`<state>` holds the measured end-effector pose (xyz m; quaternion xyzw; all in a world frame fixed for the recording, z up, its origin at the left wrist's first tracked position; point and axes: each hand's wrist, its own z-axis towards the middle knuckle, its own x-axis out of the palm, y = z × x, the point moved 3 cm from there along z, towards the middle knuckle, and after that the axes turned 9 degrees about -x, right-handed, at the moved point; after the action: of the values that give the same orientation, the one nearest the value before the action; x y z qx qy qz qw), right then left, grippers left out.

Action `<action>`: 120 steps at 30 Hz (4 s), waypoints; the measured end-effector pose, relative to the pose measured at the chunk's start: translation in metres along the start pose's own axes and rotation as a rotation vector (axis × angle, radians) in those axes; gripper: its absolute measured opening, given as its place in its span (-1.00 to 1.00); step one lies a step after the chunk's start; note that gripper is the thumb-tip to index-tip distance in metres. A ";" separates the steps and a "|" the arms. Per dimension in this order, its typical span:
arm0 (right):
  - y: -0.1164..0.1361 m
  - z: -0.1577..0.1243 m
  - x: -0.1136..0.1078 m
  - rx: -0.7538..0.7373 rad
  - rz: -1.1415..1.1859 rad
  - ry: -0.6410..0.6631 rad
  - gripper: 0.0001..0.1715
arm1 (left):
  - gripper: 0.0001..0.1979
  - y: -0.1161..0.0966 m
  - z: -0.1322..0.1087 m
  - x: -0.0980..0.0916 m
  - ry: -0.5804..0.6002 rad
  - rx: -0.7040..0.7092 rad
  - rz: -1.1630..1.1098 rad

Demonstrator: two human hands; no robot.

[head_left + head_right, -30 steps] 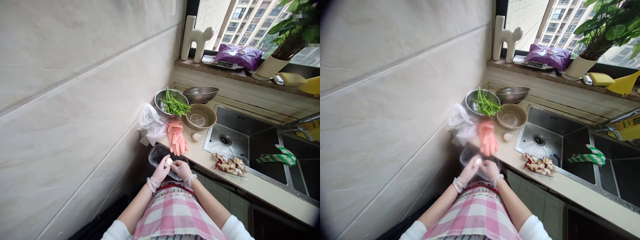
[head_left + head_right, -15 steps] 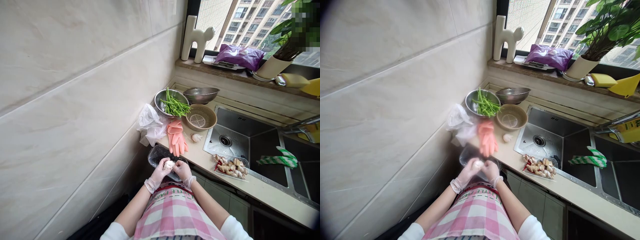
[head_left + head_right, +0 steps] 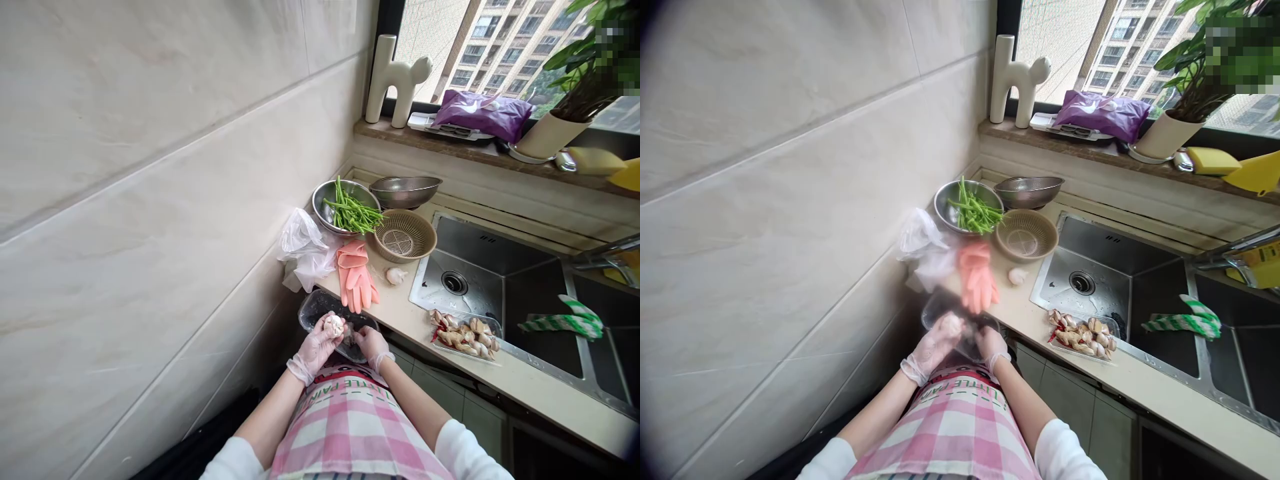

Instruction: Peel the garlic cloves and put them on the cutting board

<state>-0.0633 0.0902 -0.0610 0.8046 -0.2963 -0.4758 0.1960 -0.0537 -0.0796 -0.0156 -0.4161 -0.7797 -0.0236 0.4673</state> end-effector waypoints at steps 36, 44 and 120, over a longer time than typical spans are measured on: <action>0.030 -0.015 0.003 0.002 0.382 0.041 -0.82 | -0.48 0.008 -0.001 -0.007 -0.087 0.105 0.434; 0.025 -0.002 0.005 -0.073 0.196 -0.026 -0.89 | -0.42 0.019 0.007 -0.024 -0.027 -0.021 0.136; 0.026 -0.017 -0.008 -0.230 0.711 0.000 -0.83 | -0.52 0.010 0.005 0.020 -0.147 -0.007 0.551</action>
<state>-0.0588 0.0768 -0.0325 0.6242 -0.5017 -0.4081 0.4383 -0.0544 -0.0585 -0.0072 -0.6146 -0.6690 0.1317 0.3967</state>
